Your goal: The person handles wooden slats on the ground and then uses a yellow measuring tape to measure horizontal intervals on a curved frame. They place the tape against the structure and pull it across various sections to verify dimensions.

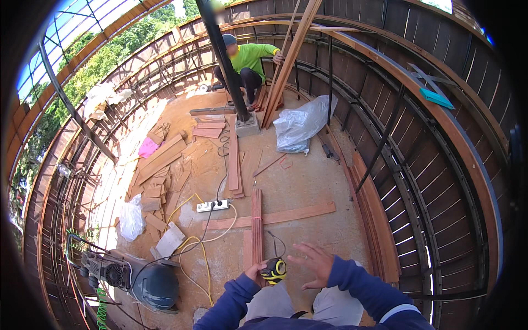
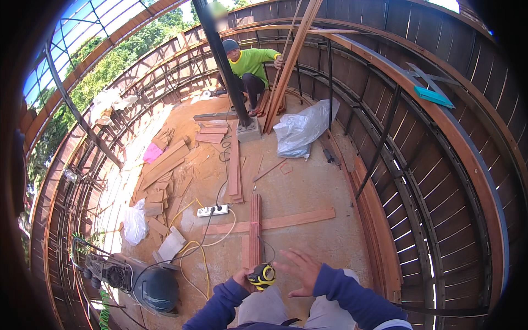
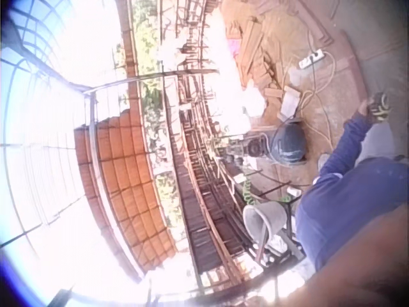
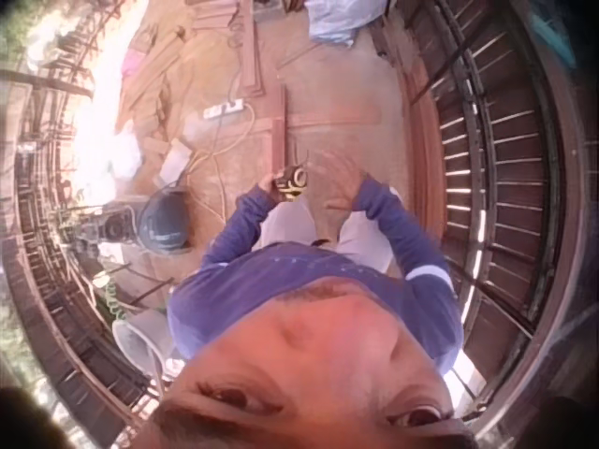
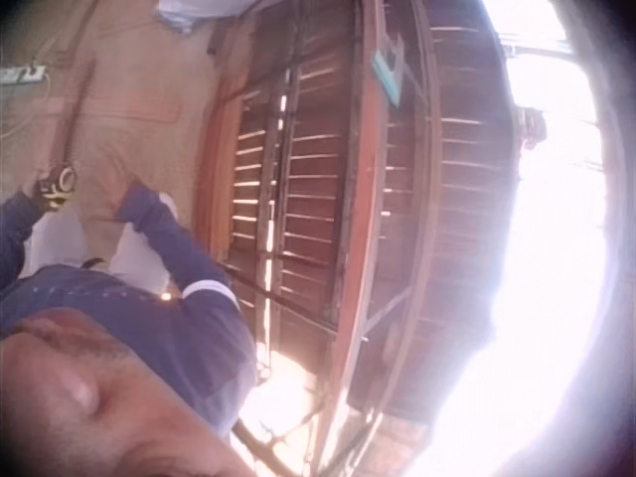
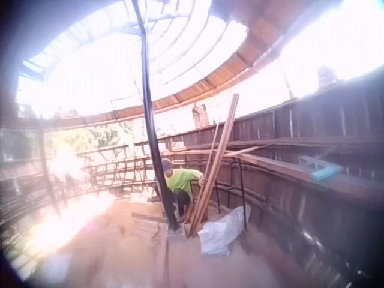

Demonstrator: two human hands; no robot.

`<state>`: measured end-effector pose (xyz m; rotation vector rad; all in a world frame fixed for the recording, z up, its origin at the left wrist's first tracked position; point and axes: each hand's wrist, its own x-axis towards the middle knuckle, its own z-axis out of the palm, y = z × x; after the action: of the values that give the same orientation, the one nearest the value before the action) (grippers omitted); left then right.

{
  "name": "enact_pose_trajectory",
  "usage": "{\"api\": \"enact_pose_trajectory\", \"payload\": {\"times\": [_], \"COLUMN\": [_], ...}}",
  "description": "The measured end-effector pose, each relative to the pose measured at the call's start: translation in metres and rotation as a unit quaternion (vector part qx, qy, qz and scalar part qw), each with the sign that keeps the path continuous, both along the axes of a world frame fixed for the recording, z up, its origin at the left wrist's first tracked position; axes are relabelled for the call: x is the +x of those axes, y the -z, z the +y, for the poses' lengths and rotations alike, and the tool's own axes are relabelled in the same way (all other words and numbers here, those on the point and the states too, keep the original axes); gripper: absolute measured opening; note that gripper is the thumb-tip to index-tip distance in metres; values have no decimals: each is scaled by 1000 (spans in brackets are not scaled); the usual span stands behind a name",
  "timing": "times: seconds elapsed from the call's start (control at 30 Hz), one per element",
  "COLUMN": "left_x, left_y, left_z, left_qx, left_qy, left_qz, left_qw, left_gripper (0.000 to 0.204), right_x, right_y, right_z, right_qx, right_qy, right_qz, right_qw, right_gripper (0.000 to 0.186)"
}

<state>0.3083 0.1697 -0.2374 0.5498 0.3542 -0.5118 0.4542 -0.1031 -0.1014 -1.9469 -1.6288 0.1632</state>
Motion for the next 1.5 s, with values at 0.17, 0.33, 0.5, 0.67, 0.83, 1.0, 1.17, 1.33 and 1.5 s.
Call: {"api": "enact_pose_trajectory", "payload": {"times": [0.17, 0.33, 0.5, 0.67, 0.83, 1.0, 1.17, 1.33, 1.5], "left_x": [21, 63, 114, 160, 279, 425, 502, 504, 404], "left_y": [-74, -219, -371, -387, -480, -555, -536, -462, -384], "left_z": [-106, -125, -157, -161, -60, 8, -1, -61, -164], "left_qx": [93, 328, 381, 351, 409, 616, 616, 558, 552], "left_qy": [60, 269, 493, 502, 470, 454, 404, 387, 530], "left_qz": [34, 91, -163, -322, -353, -476, -538, -678, -638], "left_qw": [993, 901, 765, 722, 698, 433, 410, 281, 86], "left_gripper": [42, 44, 40, 27, 27, 26, 9, 9, 30], "right_x": [-32, -52, -66, -68, -136, -304, -411, -428, -436], "right_y": [-58, -179, -232, -271, -274, -265, -281, -402, -486], "right_z": [-12, -68, -108, -124, -168, -174, -103, -108, -114], "right_qx": [27, -111, -82, -76, 6, -130, -90, -150, -323], "right_qy": [99, 228, 266, 368, 447, 509, 598, 791, 846], "right_qz": [247, 365, 374, 476, 509, 629, 632, 434, 274], "right_qw": [964, 896, 885, 795, 736, 572, 485, 405, 323], "right_gripper": [80, 72, 63, 64, 69, 53, 41, 20, 14]}}
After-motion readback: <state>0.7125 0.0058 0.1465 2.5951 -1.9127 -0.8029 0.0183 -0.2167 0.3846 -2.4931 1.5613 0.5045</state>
